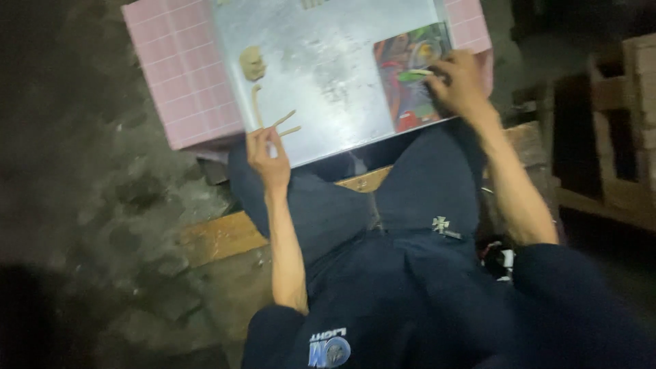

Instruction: Shaping small pieces of dough into thin strips by rolling them on a flat surface and arranging them on a baking tray.

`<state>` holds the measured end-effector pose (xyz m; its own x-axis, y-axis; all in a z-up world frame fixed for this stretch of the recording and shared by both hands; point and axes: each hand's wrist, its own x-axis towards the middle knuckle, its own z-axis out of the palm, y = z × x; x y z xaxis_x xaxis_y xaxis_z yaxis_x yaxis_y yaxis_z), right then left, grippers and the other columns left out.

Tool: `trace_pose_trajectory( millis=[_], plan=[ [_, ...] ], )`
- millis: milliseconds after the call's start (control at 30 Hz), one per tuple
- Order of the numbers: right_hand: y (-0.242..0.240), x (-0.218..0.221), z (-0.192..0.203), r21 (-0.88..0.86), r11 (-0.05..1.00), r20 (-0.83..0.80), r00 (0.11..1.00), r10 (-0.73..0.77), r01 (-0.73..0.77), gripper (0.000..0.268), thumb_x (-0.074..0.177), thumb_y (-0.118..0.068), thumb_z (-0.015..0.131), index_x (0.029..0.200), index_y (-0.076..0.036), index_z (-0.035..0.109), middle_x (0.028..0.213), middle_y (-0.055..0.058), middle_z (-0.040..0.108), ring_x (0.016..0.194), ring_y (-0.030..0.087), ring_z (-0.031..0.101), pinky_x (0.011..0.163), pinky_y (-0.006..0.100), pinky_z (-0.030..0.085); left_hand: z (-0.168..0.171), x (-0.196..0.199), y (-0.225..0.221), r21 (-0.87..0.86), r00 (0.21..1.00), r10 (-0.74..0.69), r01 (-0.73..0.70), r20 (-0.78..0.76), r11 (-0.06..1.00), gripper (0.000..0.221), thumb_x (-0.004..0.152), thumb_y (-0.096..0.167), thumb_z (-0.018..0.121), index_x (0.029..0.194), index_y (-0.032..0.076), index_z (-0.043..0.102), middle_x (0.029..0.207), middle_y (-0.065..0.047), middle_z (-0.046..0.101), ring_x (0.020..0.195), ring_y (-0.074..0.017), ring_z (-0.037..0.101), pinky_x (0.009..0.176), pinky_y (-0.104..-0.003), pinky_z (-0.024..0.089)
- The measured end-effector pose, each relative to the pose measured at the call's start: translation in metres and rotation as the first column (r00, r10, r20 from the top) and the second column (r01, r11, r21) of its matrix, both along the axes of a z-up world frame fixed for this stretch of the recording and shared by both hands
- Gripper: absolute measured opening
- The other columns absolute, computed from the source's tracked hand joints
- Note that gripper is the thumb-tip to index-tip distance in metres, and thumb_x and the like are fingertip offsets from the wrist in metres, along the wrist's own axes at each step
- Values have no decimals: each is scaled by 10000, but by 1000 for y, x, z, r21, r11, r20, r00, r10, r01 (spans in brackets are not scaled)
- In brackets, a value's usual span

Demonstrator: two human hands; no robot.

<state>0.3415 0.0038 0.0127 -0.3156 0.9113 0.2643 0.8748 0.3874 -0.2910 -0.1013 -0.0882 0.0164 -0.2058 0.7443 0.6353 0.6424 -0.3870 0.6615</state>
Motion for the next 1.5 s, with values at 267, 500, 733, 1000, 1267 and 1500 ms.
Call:
trace_pose_trajectory(
  millis=[267,500,733,1000,1267,1500],
  plan=[
    [15,-63,-24,292,955,-177,979,101,-46,108,994,-194,681,966,-94,711,951,115,622,899,325,588,813,430,475,0,12,15,33,998,29,-27,-59,999,53,982,-31,690,972,17,709,891,-89,612,788,-311,659,700,-364,525],
    [26,-165,-41,299,930,-98,963,252,-213,64,920,-186,704,921,-127,678,936,78,621,852,282,582,754,410,484,3,19,13,-35,989,69,-74,-131,997,33,992,-13,689,960,-18,689,897,-105,607,777,-329,660,646,-409,533],
    [-36,-202,10,-40,994,-36,994,103,-104,470,1040,-227,553,1405,68,554,1446,307,535,1412,406,468,1183,496,318,3,17,13,-68,993,87,-93,-77,993,40,979,32,683,961,39,718,892,-83,638,791,-316,681,685,-365,554],
    [-17,-221,45,-453,890,19,997,70,-54,841,1095,-559,218,1571,131,272,1646,359,213,1575,437,149,1275,555,2,5,19,14,-119,990,105,-115,-89,986,63,982,81,695,929,63,725,872,-35,636,769,-254,694,678,-336,561],
    [69,-233,33,-329,942,125,992,-23,63,890,1082,-630,106,1631,66,195,1707,263,72,1600,323,-4,1263,490,-112,9,16,15,-157,994,55,-70,-96,985,113,1032,100,644,952,66,717,878,-22,611,770,-244,687,667,-345,542],
    [95,-230,8,-243,969,142,990,-11,45,919,1039,-654,59,1638,42,38,1720,187,-42,1595,285,-74,1290,490,-93,8,15,14,-144,995,25,-39,-102,989,119,1042,94,618,1007,28,711,953,-84,610,763,-216,608,714,-374,540]
  ],
)
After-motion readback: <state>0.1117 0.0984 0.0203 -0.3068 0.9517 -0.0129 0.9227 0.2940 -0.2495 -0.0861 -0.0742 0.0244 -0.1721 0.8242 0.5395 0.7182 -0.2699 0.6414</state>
